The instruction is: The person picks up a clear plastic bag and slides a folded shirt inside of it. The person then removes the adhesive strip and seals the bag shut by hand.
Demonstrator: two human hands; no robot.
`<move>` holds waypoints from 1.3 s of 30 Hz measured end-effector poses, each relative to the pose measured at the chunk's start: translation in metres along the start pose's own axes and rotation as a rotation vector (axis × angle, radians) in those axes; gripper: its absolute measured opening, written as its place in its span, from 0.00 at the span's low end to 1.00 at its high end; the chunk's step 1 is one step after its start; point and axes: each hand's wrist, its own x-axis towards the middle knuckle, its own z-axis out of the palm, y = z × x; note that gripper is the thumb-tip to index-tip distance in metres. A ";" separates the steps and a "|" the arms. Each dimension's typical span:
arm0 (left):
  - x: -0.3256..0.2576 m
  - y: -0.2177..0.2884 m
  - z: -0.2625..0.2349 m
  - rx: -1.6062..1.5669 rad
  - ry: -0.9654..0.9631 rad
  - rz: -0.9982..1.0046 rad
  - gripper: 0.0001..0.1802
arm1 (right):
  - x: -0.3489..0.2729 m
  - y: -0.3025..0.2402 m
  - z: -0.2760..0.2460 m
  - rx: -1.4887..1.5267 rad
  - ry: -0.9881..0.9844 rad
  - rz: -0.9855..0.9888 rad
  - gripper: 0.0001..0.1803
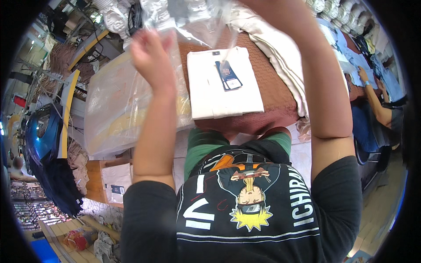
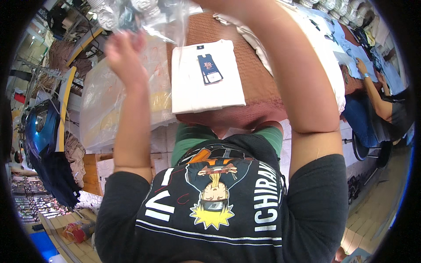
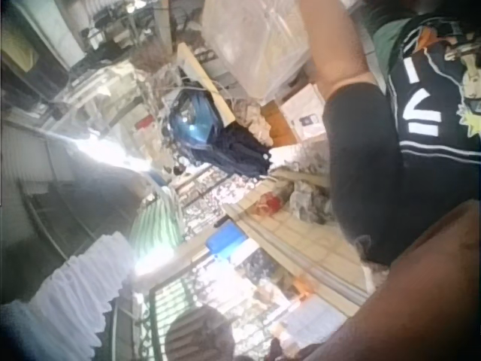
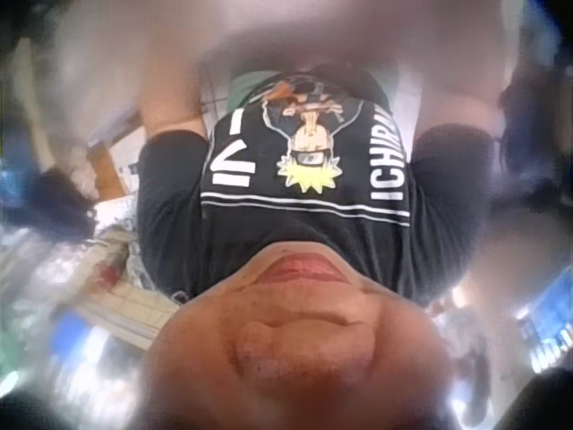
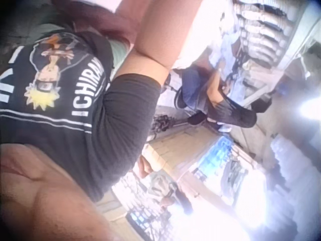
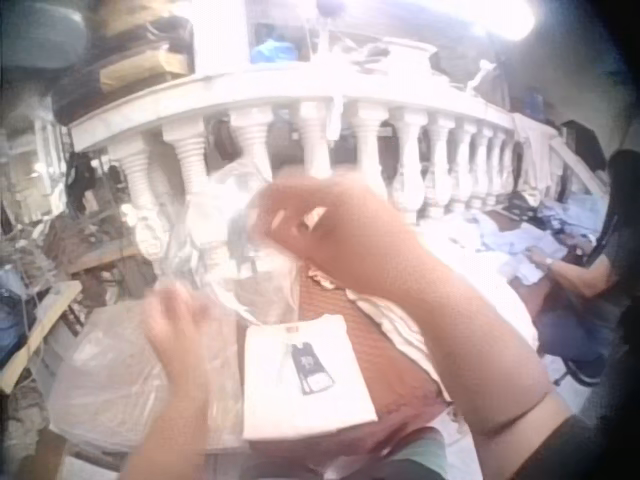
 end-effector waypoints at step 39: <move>0.081 -0.153 -0.145 0.097 0.296 -0.822 0.04 | -0.114 0.056 0.085 -0.419 -0.327 0.014 0.10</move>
